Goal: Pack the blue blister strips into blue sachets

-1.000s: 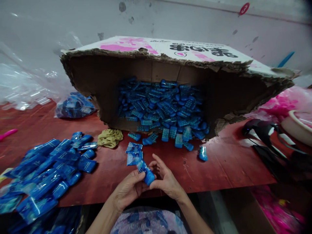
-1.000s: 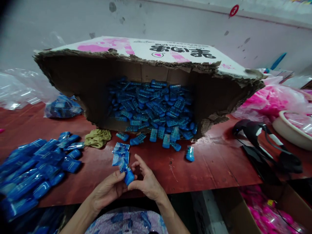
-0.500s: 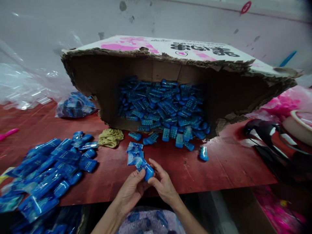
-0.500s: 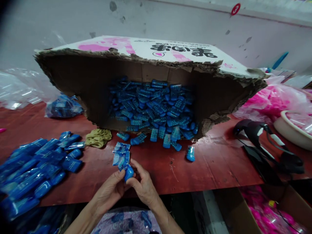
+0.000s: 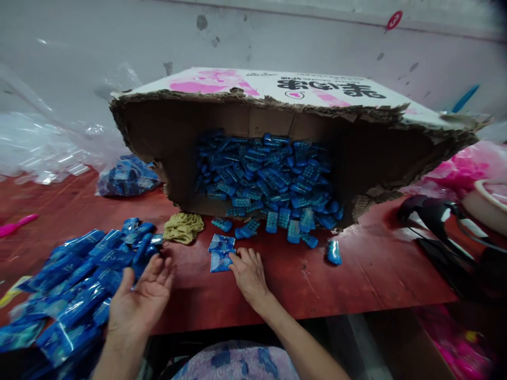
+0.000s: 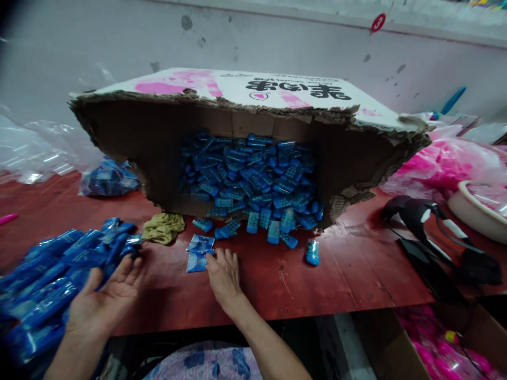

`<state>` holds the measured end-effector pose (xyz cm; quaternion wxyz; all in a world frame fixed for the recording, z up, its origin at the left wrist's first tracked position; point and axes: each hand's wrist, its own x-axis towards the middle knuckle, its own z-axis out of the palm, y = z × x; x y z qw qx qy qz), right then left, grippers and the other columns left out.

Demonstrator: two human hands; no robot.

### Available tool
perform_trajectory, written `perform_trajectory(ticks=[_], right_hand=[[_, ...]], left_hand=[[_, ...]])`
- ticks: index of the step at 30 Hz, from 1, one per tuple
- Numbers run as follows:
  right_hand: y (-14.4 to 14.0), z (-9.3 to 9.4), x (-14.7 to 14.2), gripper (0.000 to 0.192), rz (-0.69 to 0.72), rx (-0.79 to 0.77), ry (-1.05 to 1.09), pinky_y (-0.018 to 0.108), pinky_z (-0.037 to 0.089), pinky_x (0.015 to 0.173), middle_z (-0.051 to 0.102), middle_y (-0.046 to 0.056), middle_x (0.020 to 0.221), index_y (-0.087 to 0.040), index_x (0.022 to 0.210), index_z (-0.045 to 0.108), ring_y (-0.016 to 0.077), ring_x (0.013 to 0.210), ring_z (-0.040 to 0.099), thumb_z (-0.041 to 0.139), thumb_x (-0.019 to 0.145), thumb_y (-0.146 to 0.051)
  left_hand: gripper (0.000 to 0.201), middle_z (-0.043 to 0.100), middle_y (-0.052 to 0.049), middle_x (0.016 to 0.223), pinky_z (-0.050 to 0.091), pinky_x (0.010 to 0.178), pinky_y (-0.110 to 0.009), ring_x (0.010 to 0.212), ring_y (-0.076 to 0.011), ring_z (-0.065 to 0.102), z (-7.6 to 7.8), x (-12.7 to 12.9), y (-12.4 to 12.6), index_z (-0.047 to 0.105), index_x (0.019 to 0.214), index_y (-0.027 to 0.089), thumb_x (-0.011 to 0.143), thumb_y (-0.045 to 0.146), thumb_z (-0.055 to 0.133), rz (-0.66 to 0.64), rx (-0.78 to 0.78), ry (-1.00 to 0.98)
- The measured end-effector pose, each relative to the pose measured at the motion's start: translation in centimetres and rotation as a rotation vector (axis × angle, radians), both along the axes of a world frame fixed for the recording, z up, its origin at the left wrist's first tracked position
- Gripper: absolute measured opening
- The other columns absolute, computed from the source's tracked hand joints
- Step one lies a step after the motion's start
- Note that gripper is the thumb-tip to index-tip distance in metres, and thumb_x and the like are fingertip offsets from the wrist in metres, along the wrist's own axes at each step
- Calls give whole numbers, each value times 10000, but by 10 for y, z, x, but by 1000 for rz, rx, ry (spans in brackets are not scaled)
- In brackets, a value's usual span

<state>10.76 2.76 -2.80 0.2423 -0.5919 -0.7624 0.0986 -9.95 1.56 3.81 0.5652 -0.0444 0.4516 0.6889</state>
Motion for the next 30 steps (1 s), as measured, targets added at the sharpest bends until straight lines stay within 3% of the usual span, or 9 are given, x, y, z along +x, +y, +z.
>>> perform_trajectory(ticks=[5, 9, 13, 17, 19, 21, 26, 30], right_hand=[[4, -9, -5, 191, -26, 46, -72, 327, 308, 686, 587, 39, 775, -250, 763, 634, 205, 775, 467, 484, 854, -175], [-11, 6, 4, 185, -9, 73, -49, 323, 293, 684, 597, 44, 814, -250, 823, 641, 194, 760, 460, 476, 860, -175], [-28, 24, 10, 194, 51, 74, 91, 330, 317, 713, 605, 52, 863, -261, 897, 650, 196, 786, 476, 470, 862, -198], [-27, 21, 13, 348, -31, -95, 541, 307, 397, 750, 598, 47, 952, -237, 1107, 565, 188, 836, 527, 599, 761, -251], [-22, 15, 14, 291, -64, -292, 822, 267, 433, 680, 616, 24, 851, -187, 1024, 601, 156, 733, 547, 590, 747, -275], [-18, 9, 14, 172, -47, -437, 980, 228, 427, 593, 601, -10, 687, -154, 821, 633, 119, 607, 521, 539, 772, -289], [-21, 1, 7, 188, -143, -394, 918, 196, 374, 522, 531, -37, 587, -171, 685, 537, 99, 539, 461, 477, 803, -304], [-27, 2, 6, 208, -244, -269, 734, 211, 352, 540, 498, -25, 596, -206, 652, 461, 121, 567, 457, 417, 830, -302]], left_hand=[[88, 613, -2, 532, 506, 541, -258, 495, -123, 592, -31, 53, -20, 589, 807, 155, 769, 158, 510, -330, -110, 112], [265, 619, 12, 632, 435, 438, -194, 457, -85, 544, -43, 88, -28, 568, 883, 161, 642, 174, 677, -384, -103, 293], [288, 641, -13, 676, 416, 447, -189, 511, -91, 555, -44, 98, -24, 629, 808, 128, 565, 240, 735, -476, -71, 310], [217, 651, -18, 624, 410, 474, -194, 524, -98, 553, -44, 100, -19, 662, 719, 114, 558, 240, 735, -493, -36, 282], [209, 649, -10, 616, 400, 461, -195, 507, -92, 540, -46, 103, -19, 665, 698, 118, 537, 224, 744, -501, -27, 279], [198, 627, 9, 559, 381, 440, -187, 466, -77, 509, -48, 107, -19, 661, 663, 117, 514, 208, 754, -469, -33, 319], [202, 617, 34, 520, 370, 418, -188, 429, -72, 492, -53, 122, -17, 645, 650, 128, 495, 198, 754, -349, -70, 342], [205, 609, 49, 501, 374, 408, -178, 417, -66, 495, -55, 133, -15, 631, 633, 137, 484, 189, 762, -364, -74, 228]])
